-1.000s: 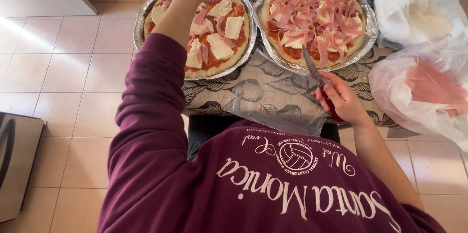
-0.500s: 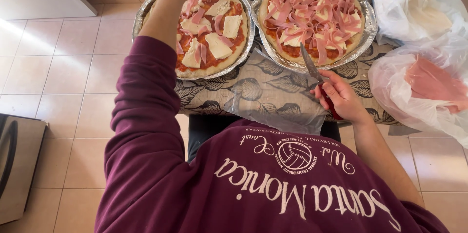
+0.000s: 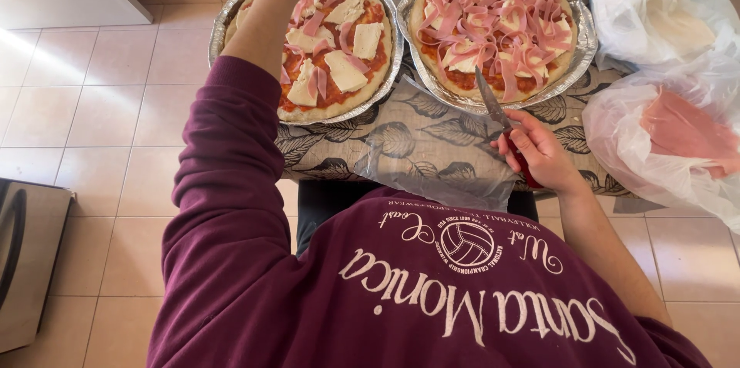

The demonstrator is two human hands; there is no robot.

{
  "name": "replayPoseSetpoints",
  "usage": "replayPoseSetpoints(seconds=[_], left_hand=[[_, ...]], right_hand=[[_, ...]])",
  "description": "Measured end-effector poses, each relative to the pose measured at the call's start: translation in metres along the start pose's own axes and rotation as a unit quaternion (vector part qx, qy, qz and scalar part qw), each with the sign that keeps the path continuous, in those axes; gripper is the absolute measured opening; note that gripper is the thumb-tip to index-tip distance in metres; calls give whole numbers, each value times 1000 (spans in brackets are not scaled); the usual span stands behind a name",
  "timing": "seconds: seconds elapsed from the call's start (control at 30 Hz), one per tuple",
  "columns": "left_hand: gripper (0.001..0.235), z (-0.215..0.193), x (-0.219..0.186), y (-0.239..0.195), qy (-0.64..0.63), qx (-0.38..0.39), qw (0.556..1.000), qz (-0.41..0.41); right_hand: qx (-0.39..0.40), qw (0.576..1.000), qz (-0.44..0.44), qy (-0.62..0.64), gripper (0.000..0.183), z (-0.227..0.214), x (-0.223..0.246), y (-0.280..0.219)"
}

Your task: Placing slices of ham and pieces of cheese onto pizza dough in metal trays.

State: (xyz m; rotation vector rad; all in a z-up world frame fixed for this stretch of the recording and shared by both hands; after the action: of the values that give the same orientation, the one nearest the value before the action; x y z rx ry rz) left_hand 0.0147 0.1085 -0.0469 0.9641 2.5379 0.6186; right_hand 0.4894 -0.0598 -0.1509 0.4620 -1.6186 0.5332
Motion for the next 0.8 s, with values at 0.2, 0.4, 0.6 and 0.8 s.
replayPoseSetpoints(seconds=[0.2, 0.4, 0.6, 0.8], left_hand=[[17, 5, -7, 4, -19, -18, 1000, 11], [14, 19, -11, 4, 15, 151, 986, -69], [11, 9, 6, -1, 68, 6, 994, -86], [54, -11, -22, -2, 71, 50, 991, -105]], right_hand=[[10, 998, 62, 29, 42, 11, 27, -11], [14, 997, 65, 34, 41, 10, 26, -10], [8, 998, 58, 30, 41, 12, 29, -12], [8, 994, 33, 103, 40, 6, 20, -13]])
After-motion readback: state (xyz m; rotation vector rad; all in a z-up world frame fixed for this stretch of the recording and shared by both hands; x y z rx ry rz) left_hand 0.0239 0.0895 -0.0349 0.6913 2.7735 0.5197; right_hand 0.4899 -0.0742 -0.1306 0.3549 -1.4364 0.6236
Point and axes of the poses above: each hand's wrist, its own y-axis towards the middle knuckle, its own z-axis out of the palm, x = y × z, the point moved 3 cm from there along y, towards the middle knuckle, and after that the axes turned 15 degrees about z, right-handed, at the moved point
